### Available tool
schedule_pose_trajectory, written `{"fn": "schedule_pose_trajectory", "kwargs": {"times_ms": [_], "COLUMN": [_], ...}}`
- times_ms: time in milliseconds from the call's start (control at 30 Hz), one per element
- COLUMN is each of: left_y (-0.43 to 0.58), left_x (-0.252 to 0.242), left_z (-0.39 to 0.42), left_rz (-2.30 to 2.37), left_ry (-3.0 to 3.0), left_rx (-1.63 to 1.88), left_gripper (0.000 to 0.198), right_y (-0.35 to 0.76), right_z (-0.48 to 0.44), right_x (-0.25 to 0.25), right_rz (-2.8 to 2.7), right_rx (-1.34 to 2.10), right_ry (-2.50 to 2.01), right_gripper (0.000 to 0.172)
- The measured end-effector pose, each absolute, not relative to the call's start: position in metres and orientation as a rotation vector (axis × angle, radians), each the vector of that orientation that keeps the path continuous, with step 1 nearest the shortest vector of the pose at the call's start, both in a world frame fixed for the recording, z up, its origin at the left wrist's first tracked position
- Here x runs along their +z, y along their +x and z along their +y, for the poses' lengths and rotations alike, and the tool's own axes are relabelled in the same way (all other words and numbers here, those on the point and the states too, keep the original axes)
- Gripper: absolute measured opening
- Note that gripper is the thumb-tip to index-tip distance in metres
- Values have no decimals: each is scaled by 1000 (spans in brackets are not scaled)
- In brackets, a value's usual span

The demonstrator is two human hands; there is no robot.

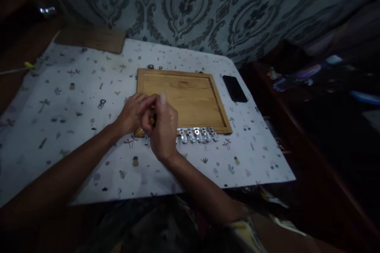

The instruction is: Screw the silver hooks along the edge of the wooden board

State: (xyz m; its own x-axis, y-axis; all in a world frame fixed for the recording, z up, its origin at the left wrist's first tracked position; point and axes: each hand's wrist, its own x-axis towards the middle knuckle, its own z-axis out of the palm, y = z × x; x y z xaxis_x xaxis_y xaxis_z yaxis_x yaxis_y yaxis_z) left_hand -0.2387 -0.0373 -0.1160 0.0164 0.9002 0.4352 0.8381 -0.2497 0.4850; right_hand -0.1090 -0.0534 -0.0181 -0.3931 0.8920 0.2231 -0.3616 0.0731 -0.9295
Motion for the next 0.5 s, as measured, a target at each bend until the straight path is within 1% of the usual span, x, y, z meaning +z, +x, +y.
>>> {"fn": "schedule_pose_trajectory", "kwargs": {"times_ms": [67,167,233,367,433,500], "left_y": [-239,-240,-241,-243,-246,-250], "left_x": [-113,-107,-104,-98,-91,-80], "left_z": [-38,-40,-41,-40,-37,-37], "left_rz": [1853,1807,1792,1758,1727,1720], "left_ry": [2107,2150,2140,2039,1948,1812], "left_rx": [1067,1062,1078,1121,1145,1201], "left_gripper": [8,12,12,13,14,19], "right_y": [-103,-93,-88,-79,-75,-69], "right_z": [-54,-62,-70,-86,-91,-95], "right_x": [-19,-17,-15,-17,-24,-34], "right_rz": [-1518,-1858,-2006,-2136,-2164,-2167], "right_rx": [1484,1337,1152,802,605,418], "right_ry": [-511,-280,-159,-98,-84,-61], "right_gripper": [47,37,35,29,29,26]}}
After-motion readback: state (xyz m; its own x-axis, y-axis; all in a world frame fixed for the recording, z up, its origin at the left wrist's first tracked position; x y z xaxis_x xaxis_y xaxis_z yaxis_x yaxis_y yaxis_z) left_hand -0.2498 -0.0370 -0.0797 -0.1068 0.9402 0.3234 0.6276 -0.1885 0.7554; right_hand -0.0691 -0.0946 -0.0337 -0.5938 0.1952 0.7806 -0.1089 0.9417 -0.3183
